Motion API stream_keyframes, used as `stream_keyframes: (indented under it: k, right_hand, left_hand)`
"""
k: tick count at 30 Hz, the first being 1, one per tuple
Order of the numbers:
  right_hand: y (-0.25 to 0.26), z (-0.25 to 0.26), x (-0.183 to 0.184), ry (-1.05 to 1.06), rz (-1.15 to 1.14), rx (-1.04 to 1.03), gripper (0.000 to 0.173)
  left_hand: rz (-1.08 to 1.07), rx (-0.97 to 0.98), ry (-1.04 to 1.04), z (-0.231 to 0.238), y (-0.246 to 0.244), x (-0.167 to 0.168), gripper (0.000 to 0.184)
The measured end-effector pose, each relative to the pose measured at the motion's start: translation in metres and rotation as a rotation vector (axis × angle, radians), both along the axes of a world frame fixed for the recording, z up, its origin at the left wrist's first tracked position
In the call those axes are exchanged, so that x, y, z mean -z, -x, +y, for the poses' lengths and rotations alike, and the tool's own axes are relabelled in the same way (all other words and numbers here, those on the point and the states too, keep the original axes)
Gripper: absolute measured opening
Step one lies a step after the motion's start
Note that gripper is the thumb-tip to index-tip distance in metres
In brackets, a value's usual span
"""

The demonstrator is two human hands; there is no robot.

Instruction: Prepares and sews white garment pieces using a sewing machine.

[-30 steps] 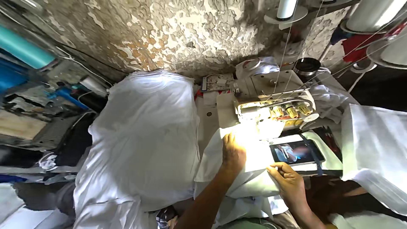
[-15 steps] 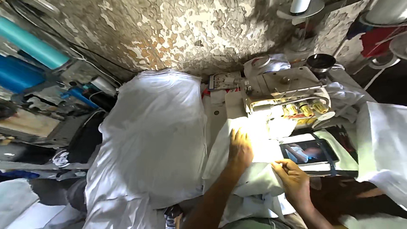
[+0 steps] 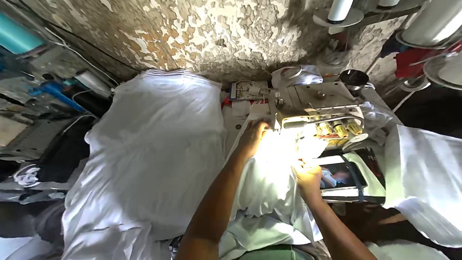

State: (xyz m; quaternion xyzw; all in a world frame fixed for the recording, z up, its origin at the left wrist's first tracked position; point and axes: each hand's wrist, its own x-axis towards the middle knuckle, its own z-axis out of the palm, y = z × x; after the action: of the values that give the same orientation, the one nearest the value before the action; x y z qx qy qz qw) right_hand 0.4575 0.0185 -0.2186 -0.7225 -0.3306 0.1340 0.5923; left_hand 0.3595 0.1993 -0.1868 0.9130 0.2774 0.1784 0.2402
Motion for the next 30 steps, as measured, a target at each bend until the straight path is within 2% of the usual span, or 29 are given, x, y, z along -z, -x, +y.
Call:
stream_keyframes:
  k: [2, 5, 8, 9, 11, 14, 15, 17, 19, 22, 24, 26, 27, 30]
  right_hand:
    - [-0.004, 0.007, -0.002, 0.076, -0.001, -0.008, 0.008]
    - [-0.008, 0.011, -0.004, 0.105, 0.062, -0.044, 0.032]
    - [-0.009, 0.015, 0.002, 0.026, 0.099, -0.033, 0.053]
    - [-0.009, 0.017, 0.004, 0.011, 0.089, -0.020, 0.055]
    - [-0.008, 0.017, 0.002, 0.070, 0.119, -0.028, 0.066]
    - [-0.008, 0.018, -0.006, 0.181, 0.154, -0.053, 0.074]
    - [-0.009, 0.019, -0.009, 0.178, 0.151, -0.059, 0.069]
    - [-0.011, 0.020, -0.009, 0.083, 0.166, -0.056, 0.044]
    - [-0.013, 0.013, -0.008, 0.006, 0.322, -0.077, 0.031]
    - [-0.015, -0.010, -0.011, 0.028, 0.676, -0.089, 0.009]
    - [-0.023, -0.031, -0.006, 0.064, 0.827, -0.261, 0.009]
    - [-0.030, -0.048, -0.003, 0.120, 0.922, -0.412, 0.011]
    - [-0.030, -0.055, -0.004, 0.157, 0.939, -0.453, 0.011]
    - [-0.034, -0.072, -0.001, 0.232, 0.901, -0.612, 0.013]
  left_hand:
    - [-0.024, -0.001, 0.024, 0.012, -0.002, 0.002, 0.028]
    - [-0.071, -0.014, 0.031, 0.024, -0.005, 0.006, 0.030]
    - [-0.083, -0.045, 0.042, 0.031, -0.008, 0.006, 0.031]
    - [-0.085, -0.056, 0.051, 0.032, -0.009, 0.005, 0.032]
    - [-0.091, -0.070, 0.057, 0.034, -0.010, 0.005, 0.032]
    - [-0.072, -0.095, 0.033, 0.034, -0.010, 0.004, 0.032]
    - [-0.050, -0.117, 0.017, 0.031, -0.008, 0.002, 0.033]
    - [-0.043, -0.158, -0.064, 0.018, 0.001, 0.000, 0.032]
    - [-0.131, -0.144, -0.191, -0.011, 0.023, 0.009, 0.031]
    - [-0.269, -0.040, -0.345, -0.088, 0.089, 0.048, 0.028]
    - [-0.298, -0.004, -0.350, -0.149, 0.136, 0.085, 0.027]
    - [-0.302, -0.094, -0.181, -0.196, 0.175, 0.122, 0.024]
    - [-0.328, -0.220, -0.059, -0.213, 0.189, 0.140, 0.030]
    - [-0.381, -0.593, 0.268, -0.232, 0.199, 0.156, 0.074]
